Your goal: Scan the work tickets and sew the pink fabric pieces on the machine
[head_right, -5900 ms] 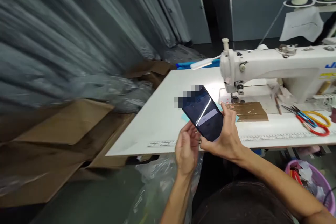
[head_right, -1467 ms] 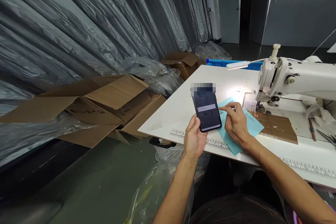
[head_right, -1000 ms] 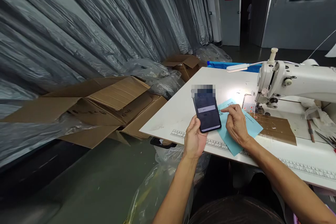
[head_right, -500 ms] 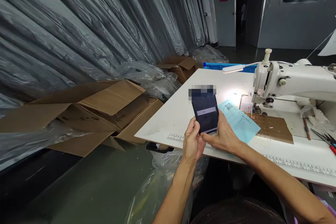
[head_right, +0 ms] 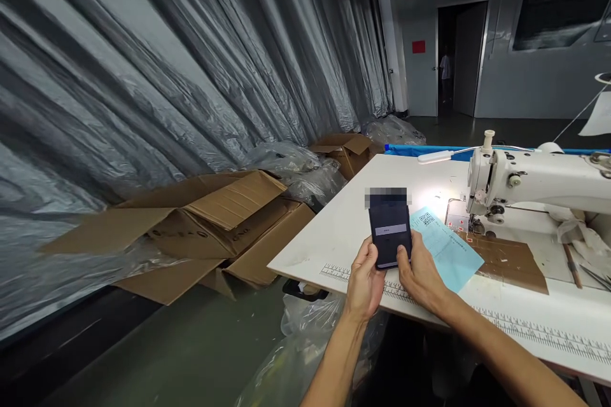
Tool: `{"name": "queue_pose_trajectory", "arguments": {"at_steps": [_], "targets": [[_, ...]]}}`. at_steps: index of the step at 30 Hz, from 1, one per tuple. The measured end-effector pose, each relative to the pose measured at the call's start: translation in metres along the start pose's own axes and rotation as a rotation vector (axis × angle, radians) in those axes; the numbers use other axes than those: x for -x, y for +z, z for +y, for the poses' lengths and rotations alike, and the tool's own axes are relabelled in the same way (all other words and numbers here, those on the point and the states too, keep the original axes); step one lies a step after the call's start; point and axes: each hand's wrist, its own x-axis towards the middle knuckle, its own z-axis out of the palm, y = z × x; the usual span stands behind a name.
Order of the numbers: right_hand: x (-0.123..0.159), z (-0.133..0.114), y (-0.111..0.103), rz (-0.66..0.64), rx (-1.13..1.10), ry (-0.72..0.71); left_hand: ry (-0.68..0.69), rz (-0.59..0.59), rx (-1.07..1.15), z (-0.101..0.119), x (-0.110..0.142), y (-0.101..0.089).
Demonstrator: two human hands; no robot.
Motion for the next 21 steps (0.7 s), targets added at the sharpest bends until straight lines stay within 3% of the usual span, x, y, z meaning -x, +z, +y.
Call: {"name": "queue_pose_trajectory", "arguments": {"at_steps": [8, 21], "targets": [[-0.001, 0.0, -0.003, -0.003, -0.041, -0.008, 0.0, -0.014, -0.008, -0.001, -0.001, -0.002], [0.012, -0.01, -0.02, -0.058, -0.108, 0.158, -0.052, -0.101, 0.03, -0.001, -0.003, 0.002]]}}
